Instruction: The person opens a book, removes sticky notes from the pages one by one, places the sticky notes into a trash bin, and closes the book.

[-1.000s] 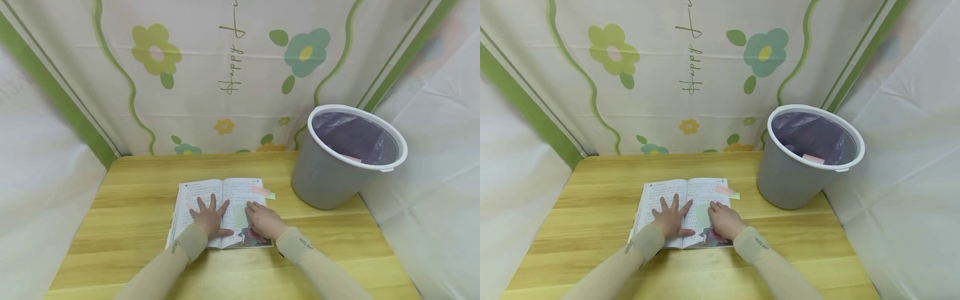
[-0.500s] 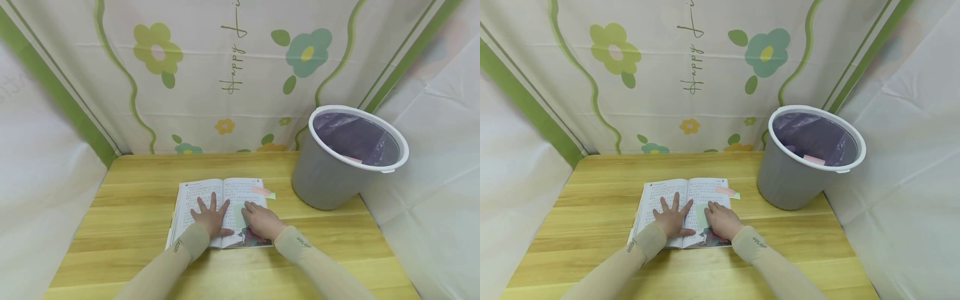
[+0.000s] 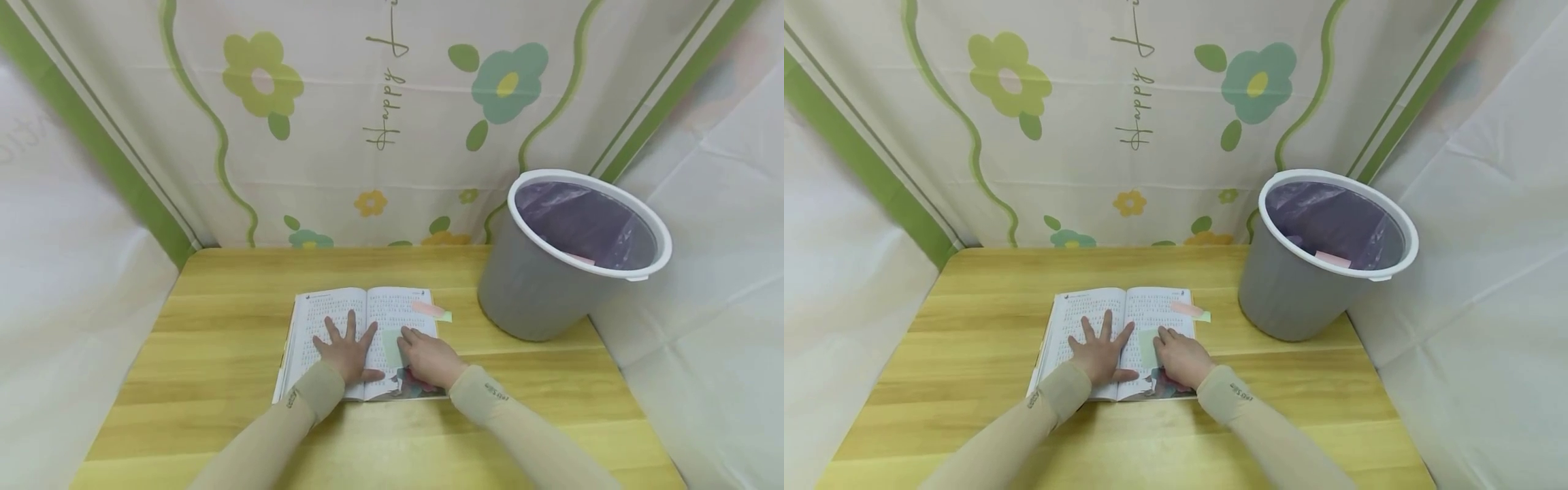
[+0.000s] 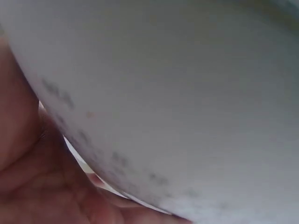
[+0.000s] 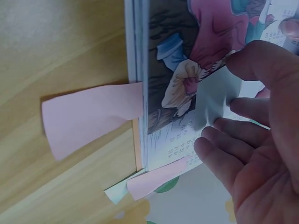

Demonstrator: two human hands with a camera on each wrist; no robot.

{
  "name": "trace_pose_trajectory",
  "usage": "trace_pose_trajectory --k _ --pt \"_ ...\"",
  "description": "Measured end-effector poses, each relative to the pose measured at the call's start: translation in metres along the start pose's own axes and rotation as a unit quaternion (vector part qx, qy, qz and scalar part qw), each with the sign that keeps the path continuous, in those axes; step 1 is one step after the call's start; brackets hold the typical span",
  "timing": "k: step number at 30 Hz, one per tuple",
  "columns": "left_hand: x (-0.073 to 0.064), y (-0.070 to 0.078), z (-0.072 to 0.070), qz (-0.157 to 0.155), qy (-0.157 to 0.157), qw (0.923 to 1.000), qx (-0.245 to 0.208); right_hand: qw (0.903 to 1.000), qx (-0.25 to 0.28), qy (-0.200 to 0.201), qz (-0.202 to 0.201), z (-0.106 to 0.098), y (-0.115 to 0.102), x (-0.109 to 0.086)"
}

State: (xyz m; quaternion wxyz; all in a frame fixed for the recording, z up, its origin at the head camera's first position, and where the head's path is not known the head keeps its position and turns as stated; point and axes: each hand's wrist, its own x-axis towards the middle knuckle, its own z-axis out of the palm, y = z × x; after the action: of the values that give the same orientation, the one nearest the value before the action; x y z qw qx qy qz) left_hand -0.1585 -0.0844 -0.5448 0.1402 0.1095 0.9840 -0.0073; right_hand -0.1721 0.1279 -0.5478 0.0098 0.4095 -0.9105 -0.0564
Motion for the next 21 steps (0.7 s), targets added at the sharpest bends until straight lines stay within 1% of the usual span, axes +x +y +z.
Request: trace_pose_trajectory --k 2,7,11,17,21 --pt "0.0020 -0.0004 -0.0003 0.000 -0.002 1.0000 -0.002 0.9999 -0.003 0.008 -0.006 -0.0004 0.0016 0.0002" --pt "0.0015 -0.0010 -0.0051 0.002 -0.011 0.9999 -0.006 0.9996 -0.009 0.020 -0.019 -0.0014 0.0027 -0.0006" --pt "0.0011 -0.0025 -0.0051 0.004 -0.009 0.9999 -0.011 0.9992 -0.016 0.026 -0.025 0.0001 0.0028 -0.0014" --pt "-0.0010 -0.0020 -0.0067 0.002 -0.011 0.9999 -0.012 0.9979 -0.039 0.040 -0.035 0.0023 0.0024 -0.0034" --pt "-0.0039 -0.0002 -0.0074 0.003 -0.016 0.9998 -0.010 0.9978 -0.036 0.042 -0.036 0.0029 0.0016 -0.0054"
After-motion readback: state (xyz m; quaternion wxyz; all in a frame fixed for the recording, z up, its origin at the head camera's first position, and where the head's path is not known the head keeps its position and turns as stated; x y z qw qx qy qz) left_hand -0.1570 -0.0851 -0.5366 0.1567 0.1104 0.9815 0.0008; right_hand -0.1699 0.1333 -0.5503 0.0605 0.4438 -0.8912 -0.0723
